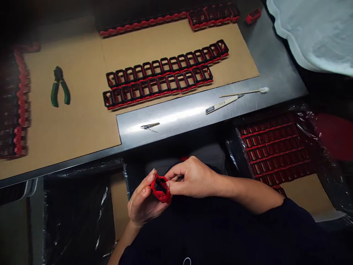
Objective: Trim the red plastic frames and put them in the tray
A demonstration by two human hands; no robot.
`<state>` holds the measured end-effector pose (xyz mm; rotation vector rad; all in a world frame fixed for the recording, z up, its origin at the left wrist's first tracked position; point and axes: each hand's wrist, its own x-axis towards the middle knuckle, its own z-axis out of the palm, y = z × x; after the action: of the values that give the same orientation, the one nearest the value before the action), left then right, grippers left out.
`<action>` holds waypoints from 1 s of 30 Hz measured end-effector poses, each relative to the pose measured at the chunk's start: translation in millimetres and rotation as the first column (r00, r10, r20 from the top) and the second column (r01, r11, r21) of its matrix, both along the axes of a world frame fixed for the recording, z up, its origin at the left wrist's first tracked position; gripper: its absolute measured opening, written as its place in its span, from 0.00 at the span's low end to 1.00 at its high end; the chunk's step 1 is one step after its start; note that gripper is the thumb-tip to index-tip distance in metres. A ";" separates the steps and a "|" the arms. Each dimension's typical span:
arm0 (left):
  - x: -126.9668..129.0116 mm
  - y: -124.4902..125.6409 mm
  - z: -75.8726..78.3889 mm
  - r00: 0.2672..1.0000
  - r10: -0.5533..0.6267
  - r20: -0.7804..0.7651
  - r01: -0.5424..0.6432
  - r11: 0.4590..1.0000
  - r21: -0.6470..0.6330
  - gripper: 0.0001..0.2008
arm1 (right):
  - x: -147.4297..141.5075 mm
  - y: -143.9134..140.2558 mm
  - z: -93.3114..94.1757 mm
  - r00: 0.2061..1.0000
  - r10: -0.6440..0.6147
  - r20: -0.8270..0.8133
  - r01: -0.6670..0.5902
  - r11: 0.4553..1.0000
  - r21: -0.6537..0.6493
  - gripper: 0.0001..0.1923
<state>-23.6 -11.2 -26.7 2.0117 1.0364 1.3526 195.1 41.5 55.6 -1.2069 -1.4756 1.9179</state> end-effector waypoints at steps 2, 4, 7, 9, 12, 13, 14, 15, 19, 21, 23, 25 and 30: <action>1.4 2.0 3.5 0.999 -0.045 -0.016 0.046 0.995 0.091 0.42 | 1.6 0.0 -1.0 1.000 0.014 -0.025 -0.014 1.000 -0.021 0.10; 1.9 3.6 5.8 0.998 -0.060 -0.024 0.063 0.990 0.127 0.41 | 1.4 -0.1 -1.9 0.999 0.006 -0.032 -0.008 0.999 -0.047 0.11; 1.9 5.2 8.3 0.996 -0.057 -0.062 0.066 0.988 0.139 0.39 | -2.4 0.1 -1.5 0.999 -0.037 0.010 0.038 0.997 -0.061 0.09; 1.8 6.1 10.6 0.994 -0.048 -0.098 0.063 0.986 0.155 0.40 | -5.3 0.5 -0.3 0.998 -0.052 0.038 0.053 0.998 -0.041 0.08; 2.1 7.3 14.7 0.990 -0.044 -0.132 0.065 0.984 0.165 0.41 | -6.3 0.8 1.2 0.998 -0.033 0.045 0.034 0.999 -0.016 0.07; 2.2 7.5 15.8 0.990 -0.048 -0.135 0.070 0.985 0.161 0.41 | -5.3 0.9 1.3 0.999 -0.021 0.042 0.022 1.000 -0.014 0.08; 2.4 7.6 16.6 0.990 -0.052 -0.134 0.073 0.986 0.153 0.41 | -3.7 0.9 1.1 0.999 -0.007 0.036 0.007 1.000 -0.014 0.08; 2.6 7.6 16.9 0.990 -0.057 -0.127 0.075 0.987 0.144 0.41 | -1.6 1.0 0.7 1.000 0.008 0.027 -0.008 1.000 -0.015 0.09; 3.2 6.4 15.2 0.994 -0.073 -0.084 0.083 0.989 0.121 0.43 | 6.7 1.5 -1.6 0.997 0.075 -0.023 -0.076 0.996 -0.042 0.12; 3.2 6.1 14.0 0.993 -0.082 -0.079 0.091 0.987 0.129 0.44 | 7.4 1.4 -1.8 0.996 0.078 -0.048 -0.081 0.994 -0.078 0.12; 2.9 6.6 13.8 0.993 -0.075 -0.091 0.087 0.987 0.134 0.44 | 4.8 1.2 -1.0 0.998 0.049 -0.042 -0.053 0.994 -0.097 0.11; 2.8 8.0 14.7 0.992 -0.069 -0.103 0.083 0.986 0.142 0.44 | 0.8 1.1 0.6 1.000 0.015 0.005 -0.015 0.997 -0.074 0.09; 3.7 10.4 17.6 0.990 -0.099 -0.098 0.113 0.981 0.158 0.45 | 0.1 3.1 2.7 0.999 0.022 0.048 -0.021 0.999 -0.033 0.08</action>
<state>-19.9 -0.8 -9.1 2.2325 0.8668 1.3398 195.3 44.6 58.2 -1.2646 -1.4929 1.9469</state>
